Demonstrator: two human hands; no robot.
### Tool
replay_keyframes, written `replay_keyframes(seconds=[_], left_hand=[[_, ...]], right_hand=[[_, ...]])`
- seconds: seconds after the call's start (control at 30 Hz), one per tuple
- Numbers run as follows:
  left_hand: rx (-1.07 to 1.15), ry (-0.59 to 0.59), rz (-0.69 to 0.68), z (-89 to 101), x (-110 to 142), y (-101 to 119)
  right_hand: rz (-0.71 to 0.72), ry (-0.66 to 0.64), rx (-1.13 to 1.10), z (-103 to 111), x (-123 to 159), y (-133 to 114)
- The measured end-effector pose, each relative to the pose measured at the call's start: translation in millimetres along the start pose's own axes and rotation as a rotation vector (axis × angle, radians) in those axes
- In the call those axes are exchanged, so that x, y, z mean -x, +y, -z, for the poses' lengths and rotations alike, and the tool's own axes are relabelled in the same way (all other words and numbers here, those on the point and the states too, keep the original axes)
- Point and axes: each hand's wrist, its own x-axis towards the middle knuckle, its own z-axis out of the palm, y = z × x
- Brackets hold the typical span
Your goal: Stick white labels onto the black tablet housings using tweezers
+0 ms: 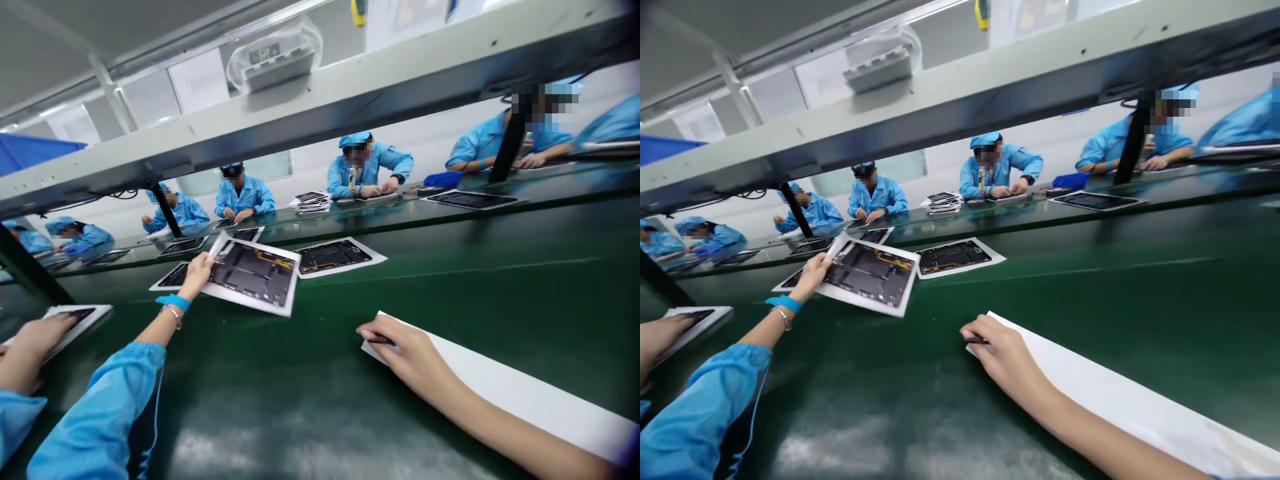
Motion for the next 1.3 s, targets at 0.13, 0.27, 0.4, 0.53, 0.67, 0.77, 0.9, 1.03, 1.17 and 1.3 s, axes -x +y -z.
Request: replay_keyframes(seconds=[0.13, 0.27, 0.4, 0.53, 0.67, 0.77, 0.9, 1.03, 1.17, 1.3], left_hand=[[-0.078, 0.042, 0.119, 1.6, -23.5, -18.7], [-0.117, 0.080, 0.089, -16.7, -34.7, -10.6], [-0.116, 0.077, -0.234, -50.3, -45.6, 27.2], [-0.088, -0.067, -0.725, -87.3, -58.8, 75.4], [-0.119, -0.120, -0.959, -111.2, -81.1, 103.6], [-0.169, -0.107, -1.014, -118.7, -98.9, 111.7], [-0.225, -0.063, -1.053, -117.5, -105.8, 115.5], [-0.244, 0.056, -1.064, -98.9, -85.3, 119.8], [-0.212, 0.230, -1.033, -54.6, -36.4, 123.1], [-0.139, 0.336, -1.229, -8.4, 47.4, 118.6]], right_hand=[[-0.030, 0.014, -0.008, -0.6, -2.5, 1.6], [-0.032, 0.023, -0.011, -1.6, -2.6, 3.3], [-0.035, 0.018, -0.013, -2.7, -1.8, 4.3], [-0.038, 0.019, -0.022, -3.3, -1.2, 3.7], [-0.026, 0.020, -0.027, -4.2, -1.0, 0.6], [-0.014, 0.024, -0.031, -5.5, -1.8, -1.2], [0.010, 0.025, -0.021, -6.1, -4.3, -0.3], [0.005, 0.046, -0.028, -6.5, -5.2, 1.9], [0.006, 0.089, -0.040, -8.0, -6.5, 2.0], [-0.010, 0.266, 0.017, 10.5, -18.1, -10.7]])
